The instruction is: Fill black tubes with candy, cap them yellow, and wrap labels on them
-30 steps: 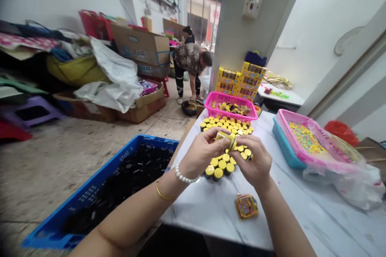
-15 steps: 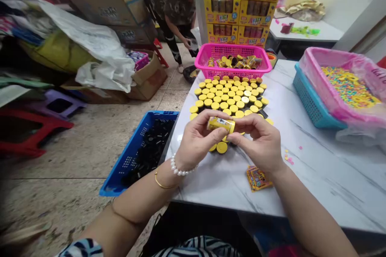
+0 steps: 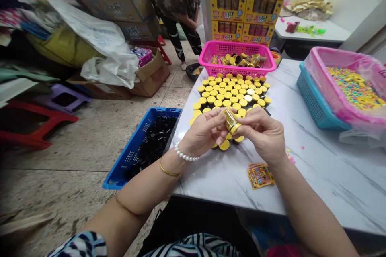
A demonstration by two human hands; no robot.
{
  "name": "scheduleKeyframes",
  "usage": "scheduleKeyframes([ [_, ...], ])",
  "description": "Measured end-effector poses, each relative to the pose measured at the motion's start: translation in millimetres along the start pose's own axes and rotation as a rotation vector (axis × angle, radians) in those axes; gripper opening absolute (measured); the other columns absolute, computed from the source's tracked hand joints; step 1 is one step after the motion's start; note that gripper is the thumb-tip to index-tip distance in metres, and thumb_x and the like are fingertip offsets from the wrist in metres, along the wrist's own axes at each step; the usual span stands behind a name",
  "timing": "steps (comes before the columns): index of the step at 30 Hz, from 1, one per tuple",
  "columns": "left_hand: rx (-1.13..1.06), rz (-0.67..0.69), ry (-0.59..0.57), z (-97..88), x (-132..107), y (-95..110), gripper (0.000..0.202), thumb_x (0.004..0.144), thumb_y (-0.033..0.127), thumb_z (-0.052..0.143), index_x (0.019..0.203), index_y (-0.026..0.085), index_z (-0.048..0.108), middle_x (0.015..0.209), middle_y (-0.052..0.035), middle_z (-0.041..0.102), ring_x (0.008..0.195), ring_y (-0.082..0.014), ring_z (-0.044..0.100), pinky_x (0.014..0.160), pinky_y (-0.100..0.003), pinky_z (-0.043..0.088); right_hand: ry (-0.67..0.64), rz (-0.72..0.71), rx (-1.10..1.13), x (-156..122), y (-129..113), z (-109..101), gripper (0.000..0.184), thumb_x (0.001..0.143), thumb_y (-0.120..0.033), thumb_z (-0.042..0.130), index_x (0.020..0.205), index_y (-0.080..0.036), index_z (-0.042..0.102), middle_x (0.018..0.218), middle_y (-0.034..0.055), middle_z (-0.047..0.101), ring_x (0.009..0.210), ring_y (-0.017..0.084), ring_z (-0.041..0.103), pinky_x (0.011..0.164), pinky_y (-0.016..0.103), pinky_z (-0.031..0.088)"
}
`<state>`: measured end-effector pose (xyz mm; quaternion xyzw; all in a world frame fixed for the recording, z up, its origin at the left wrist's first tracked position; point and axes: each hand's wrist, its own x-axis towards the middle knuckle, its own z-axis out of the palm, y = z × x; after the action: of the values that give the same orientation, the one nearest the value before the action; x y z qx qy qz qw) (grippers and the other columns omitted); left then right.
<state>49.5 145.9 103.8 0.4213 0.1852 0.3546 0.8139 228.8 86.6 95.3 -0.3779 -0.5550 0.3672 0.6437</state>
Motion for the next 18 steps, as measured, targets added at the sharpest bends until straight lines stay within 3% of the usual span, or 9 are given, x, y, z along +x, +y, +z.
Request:
scheduleKeyframes([
  [3,0.017,-0.044,-0.048,-1.3,0.0,-0.6,0.047,0.080,0.055,0.085,0.088,0.014,0.065,0.065,0.0027,0.061,0.045,-0.0041,0.049,0.038,-0.015,0.035,-0.083,0.059,-0.022,-0.3,-2.3,-1.0,0.033,0.084,-0.022,0.084,0.114,-0.034,0.081,0.105,0.0020,0.061,0.085,0.015,0.070,0.067,0.032,0.070],
  [9,-0.014,-0.086,-0.096,-0.2,0.2,-5.1,0.056,0.074,0.064,0.086,0.082,0.016,0.059,0.060,0.0054,0.057,0.036,0.0006,0.029,0.034,-0.015,0.015,-0.019,-0.122,-0.084,-3.1,2.5,1.5,0.025,0.083,-0.021,0.085,0.104,-0.033,0.084,0.091,0.0012,0.062,0.078,0.013,0.066,0.065,0.028,0.065],
  [13,-0.018,-0.085,-0.066,1.8,0.5,-8.6,0.058,0.073,0.066,0.085,0.076,0.016,0.057,0.055,0.0083,0.049,0.034,0.0004,0.026,0.033,-0.017,0.012,-0.063,-0.125,-0.217,-2.5,-2.4,2.6,0.029,0.084,-0.024,0.084,0.111,-0.034,0.083,0.101,0.0033,0.065,0.083,0.013,0.064,0.070,0.028,0.062],
  [16,-0.062,-0.079,-0.070,3.4,-0.5,-8.5,0.057,0.074,0.066,0.084,0.080,0.015,0.060,0.057,0.0064,0.055,0.034,0.0002,0.029,0.033,-0.017,0.013,-0.020,-0.188,-0.272,-3.0,-5.1,1.8,0.021,0.081,-0.025,0.088,0.100,-0.033,0.085,0.093,0.0030,0.063,0.089,0.015,0.062,0.077,0.030,0.060],
  [18,-0.074,-0.083,-0.095,3.7,-0.8,-7.8,0.056,0.073,0.064,0.086,0.081,0.014,0.060,0.056,0.0061,0.056,0.033,0.0003,0.029,0.032,-0.016,0.013,0.020,-0.213,-0.232,-3.4,-4.2,1.1,0.018,0.080,-0.024,0.088,0.095,-0.033,0.085,0.087,0.0015,0.060,0.083,0.014,0.060,0.072,0.028,0.058],
])
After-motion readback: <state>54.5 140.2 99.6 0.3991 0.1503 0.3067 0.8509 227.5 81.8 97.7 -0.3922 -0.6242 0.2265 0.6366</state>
